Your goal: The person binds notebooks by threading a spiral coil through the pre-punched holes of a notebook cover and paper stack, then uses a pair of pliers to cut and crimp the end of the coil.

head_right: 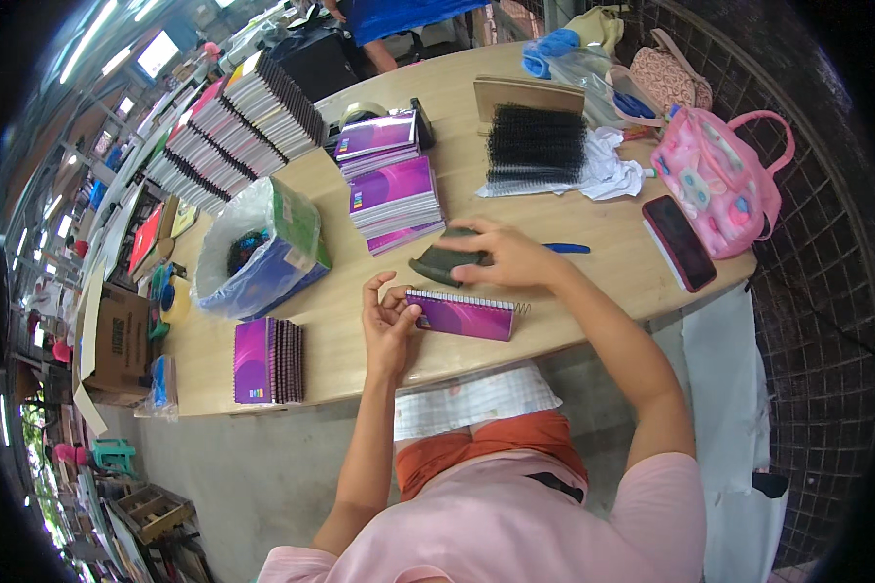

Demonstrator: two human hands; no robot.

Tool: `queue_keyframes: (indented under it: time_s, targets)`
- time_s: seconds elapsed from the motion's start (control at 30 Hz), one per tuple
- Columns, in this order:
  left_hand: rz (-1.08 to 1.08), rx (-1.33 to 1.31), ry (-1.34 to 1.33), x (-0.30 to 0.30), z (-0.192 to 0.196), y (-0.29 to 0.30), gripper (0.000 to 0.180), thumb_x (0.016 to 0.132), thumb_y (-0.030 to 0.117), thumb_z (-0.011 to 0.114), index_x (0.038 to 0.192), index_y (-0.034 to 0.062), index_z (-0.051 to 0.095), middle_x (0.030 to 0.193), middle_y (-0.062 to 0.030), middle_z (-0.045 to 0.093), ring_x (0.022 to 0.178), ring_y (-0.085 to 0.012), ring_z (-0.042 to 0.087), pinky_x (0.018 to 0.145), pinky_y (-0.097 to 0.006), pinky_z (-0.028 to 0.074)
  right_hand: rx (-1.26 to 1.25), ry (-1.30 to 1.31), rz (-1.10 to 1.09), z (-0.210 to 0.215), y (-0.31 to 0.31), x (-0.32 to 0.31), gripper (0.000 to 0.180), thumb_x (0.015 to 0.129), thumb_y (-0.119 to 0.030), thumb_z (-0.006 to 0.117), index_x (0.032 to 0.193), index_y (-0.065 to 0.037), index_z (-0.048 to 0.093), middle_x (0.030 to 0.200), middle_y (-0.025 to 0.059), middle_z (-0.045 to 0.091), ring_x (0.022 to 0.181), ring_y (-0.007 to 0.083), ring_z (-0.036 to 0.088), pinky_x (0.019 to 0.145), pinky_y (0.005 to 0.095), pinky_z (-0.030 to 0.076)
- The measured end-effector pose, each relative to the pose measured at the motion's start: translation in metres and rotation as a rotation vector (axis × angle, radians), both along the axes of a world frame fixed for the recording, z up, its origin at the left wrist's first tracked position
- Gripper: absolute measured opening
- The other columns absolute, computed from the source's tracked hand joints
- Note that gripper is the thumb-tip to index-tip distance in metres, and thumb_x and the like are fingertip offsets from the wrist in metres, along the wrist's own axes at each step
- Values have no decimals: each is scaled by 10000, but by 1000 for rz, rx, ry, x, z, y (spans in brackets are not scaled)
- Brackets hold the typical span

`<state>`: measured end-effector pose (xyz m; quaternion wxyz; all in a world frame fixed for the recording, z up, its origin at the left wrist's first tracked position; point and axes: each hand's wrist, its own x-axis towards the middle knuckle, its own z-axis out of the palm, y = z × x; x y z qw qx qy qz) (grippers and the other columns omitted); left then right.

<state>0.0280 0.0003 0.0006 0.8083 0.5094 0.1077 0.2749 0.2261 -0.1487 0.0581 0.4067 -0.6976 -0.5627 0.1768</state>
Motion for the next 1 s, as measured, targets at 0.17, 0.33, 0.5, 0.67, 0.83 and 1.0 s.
queue_keyframes:
  time_s: [0.17,0.33,0.5,0.67,0.83,1.0]
  targets:
    - [66,-78,38,-13,14,0,640,876,-130,605,1424,73,346,1055,-120,645,938,-146,638,842,-275,542,-153,-687,-552,-23,-73,-6,551,880,-355,703,1353,-105,568,1314,185,528,1225,355,532,1054,418,418]
    - [126,9,64,-19,21,-5,646,895,-96,614,1451,74,332,1006,-123,676,919,-147,654,814,-276,551,-174,-430,-734,-48,-99,-3,531,855,-371,718,1291,-98,586,1193,126,572,1127,344,572,1015,503,403]
    - [140,108,129,-22,43,-11,674,883,-93,624,1468,71,332,1006,-137,696,893,-143,662,797,-267,553,149,-470,-380,30,-63,-28,490,811,-370,748,1222,-135,621,1152,84,593,1102,272,581,1019,540,378]
    - [145,186,168,-27,57,-12,747,864,-105,618,1512,82,298,1041,-157,706,880,-128,668,728,-241,562,224,-940,-91,81,-19,-49,475,757,-381,774,1165,-175,645,1140,26,599,1151,208,562,1085,621,309]
    - [134,210,208,-33,66,-11,771,859,-105,614,1528,74,274,1029,-147,710,875,-121,671,691,-222,563,302,-1107,50,87,0,-51,429,757,-347,750,1145,-183,669,1103,3,600,1142,194,567,1121,632,286]
    - [124,174,201,-34,62,-10,769,870,-103,616,1528,78,261,1026,-159,715,872,-127,674,707,-229,561,381,-1242,113,87,9,-49,264,826,-252,659,1076,-169,682,1047,-17,605,1084,153,584,1113,578,342]
